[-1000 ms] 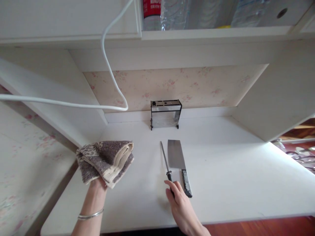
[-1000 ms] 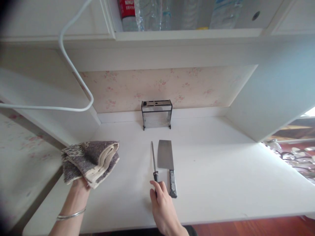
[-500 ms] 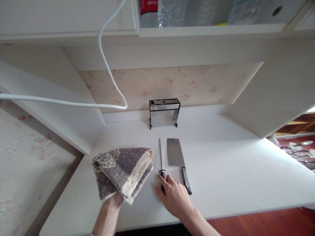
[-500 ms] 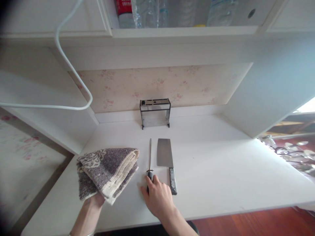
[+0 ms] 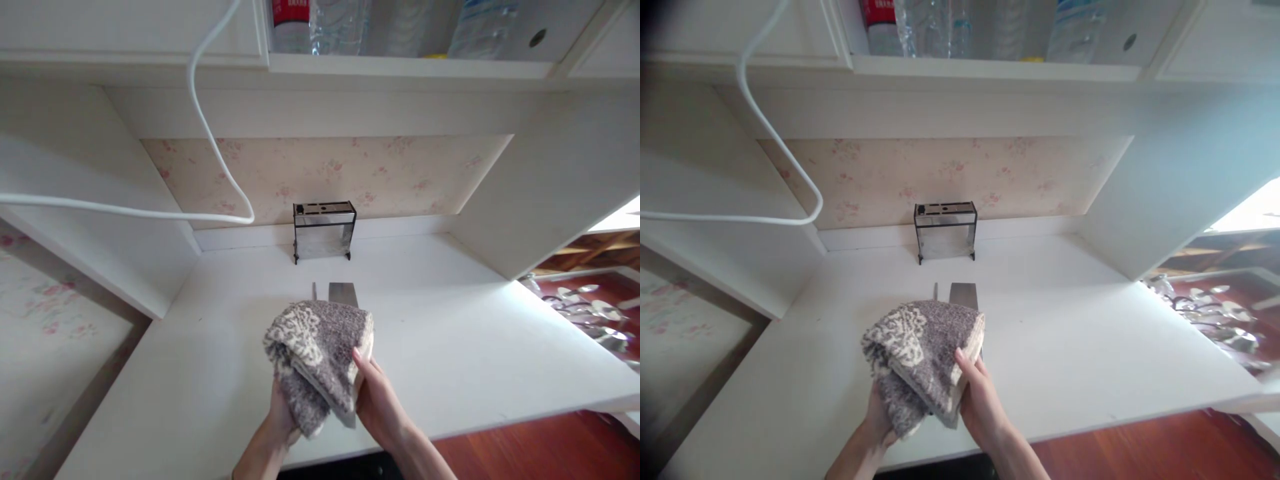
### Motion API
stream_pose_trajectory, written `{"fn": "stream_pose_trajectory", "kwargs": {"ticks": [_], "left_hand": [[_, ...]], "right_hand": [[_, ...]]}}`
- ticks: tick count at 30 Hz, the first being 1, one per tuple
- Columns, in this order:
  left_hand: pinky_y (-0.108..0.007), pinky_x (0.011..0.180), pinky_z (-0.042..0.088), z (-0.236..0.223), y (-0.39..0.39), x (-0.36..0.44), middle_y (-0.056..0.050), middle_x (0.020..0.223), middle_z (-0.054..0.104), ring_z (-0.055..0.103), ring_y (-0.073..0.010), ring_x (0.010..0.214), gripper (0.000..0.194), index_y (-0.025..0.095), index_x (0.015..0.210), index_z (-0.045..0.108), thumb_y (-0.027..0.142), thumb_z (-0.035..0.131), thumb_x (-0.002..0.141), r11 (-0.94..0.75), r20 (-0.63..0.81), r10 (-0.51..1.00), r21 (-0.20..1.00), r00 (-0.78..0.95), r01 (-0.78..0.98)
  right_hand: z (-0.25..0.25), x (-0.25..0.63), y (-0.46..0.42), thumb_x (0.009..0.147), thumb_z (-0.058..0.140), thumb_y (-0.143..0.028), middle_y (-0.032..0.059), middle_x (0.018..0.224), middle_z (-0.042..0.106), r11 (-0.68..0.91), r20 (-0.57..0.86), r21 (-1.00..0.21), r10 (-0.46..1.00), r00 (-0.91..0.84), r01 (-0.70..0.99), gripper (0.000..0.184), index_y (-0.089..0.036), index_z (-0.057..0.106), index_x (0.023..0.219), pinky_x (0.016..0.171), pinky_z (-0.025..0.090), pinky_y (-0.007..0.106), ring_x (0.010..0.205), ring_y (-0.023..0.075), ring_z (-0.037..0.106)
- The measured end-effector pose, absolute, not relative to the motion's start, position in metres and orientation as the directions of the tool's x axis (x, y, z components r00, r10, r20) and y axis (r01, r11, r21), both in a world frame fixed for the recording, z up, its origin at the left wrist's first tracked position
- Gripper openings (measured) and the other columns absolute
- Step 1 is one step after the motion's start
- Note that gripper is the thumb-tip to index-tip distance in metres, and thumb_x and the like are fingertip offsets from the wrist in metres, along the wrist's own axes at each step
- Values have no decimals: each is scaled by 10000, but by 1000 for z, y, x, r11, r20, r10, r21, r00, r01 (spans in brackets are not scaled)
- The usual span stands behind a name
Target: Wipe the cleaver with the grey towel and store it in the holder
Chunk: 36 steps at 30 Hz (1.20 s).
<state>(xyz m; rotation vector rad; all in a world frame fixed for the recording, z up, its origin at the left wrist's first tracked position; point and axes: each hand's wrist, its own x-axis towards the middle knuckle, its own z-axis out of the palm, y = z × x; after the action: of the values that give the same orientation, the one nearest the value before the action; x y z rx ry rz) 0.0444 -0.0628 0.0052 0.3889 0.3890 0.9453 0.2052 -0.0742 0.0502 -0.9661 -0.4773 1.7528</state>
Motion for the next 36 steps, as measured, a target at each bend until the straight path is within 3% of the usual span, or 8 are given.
{"fn": "stream_pose_trajectory", "kwargs": {"ticks": [10, 14, 20, 24, 27, 29, 32, 36], "left_hand": [[-353, 734, 548, 75, -42, 78, -100, 1302, 527, 605, -236, 986, 416, 263, 1276, 520, 434, 516, 897, 451, -145, 839, 725, 525, -521], [-243, 478, 473, 68, -31, 77, -72, 961, 588, 567, -134, 644, 302, 173, 1077, 569, 397, 489, 890, 441, -247, 859, 802, 447, -403], [-169, 426, 314, 31, -13, 45, 13, 767, 499, 411, -59, 541, 42, 171, 711, 469, 189, 498, 735, 372, -316, 925, 868, 211, -330], [-172, 440, 326, 19, 1, 26, 4, 803, 510, 459, -77, 596, 47, 173, 694, 481, 213, 503, 706, 325, -302, 944, 917, 131, -232], [-175, 437, 332, 12, 9, 20, 5, 768, 514, 462, -83, 580, 44, 175, 675, 485, 214, 503, 672, 327, -316, 945, 927, 87, -184], [-181, 433, 330, 6, 12, 19, 20, 681, 489, 433, -83, 532, 33, 180, 671, 486, 211, 489, 659, 333, -324, 943, 926, 81, -178], [-186, 429, 309, -2, 14, 19, 47, 557, 429, 373, -80, 464, 30, 187, 669, 481, 212, 463, 669, 326, -315, 945, 929, 88, -177], [-192, 431, 301, -8, 11, 18, 56, 515, 401, 340, -86, 449, 46, 193, 664, 479, 220, 449, 687, 304, -290, 952, 933, 96, -195]], "right_hand": [[96, 351, -23, 618, 771, -296, 52, 917, 707, -182, -275, -929, 923, 270, -324, 626, -216, 520, 1185, 598, 552, 298, 725, 225, 693], [79, 423, -9, 660, 739, -351, 104, 949, 708, -343, -350, -937, 913, 208, -68, 610, -205, 502, 1203, 648, 560, 372, 755, 267, 701], [11, 491, -4, 653, 736, -500, 150, 864, 685, -417, -314, -788, 905, 286, 453, 724, -180, 445, 1234, 616, 537, 408, 713, 298, 679], [5, 505, 1, 694, 619, -656, 252, 1153, 576, -306, -43, -508, 943, 331, 805, 882, -105, 385, 1342, 745, 505, 434, 874, 317, 643], [25, 482, -1, 815, 441, -670, 232, 1212, 547, -287, 210, -322, 907, 364, 902, 751, -126, 416, 1333, 738, 487, 428, 850, 300, 633], [41, 448, -6, 903, 346, -579, 144, 1098, 631, -201, 223, -316, 934, 279, 927, 555, -193, 466, 1285, 690, 484, 378, 790, 257, 640], [59, 380, -18, 946, 344, -388, 86, 1049, 681, 189, -24, -346, 977, -210, 919, 388, -257, 523, 1265, 715, 475, 317, 847, 226, 661], [66, 313, -25, 860, 394, -169, 24, 974, 718, 461, -205, -358, 809, -550, 812, 505, -359, 514, 1312, 660, 447, 278, 787, 218, 687]]}}
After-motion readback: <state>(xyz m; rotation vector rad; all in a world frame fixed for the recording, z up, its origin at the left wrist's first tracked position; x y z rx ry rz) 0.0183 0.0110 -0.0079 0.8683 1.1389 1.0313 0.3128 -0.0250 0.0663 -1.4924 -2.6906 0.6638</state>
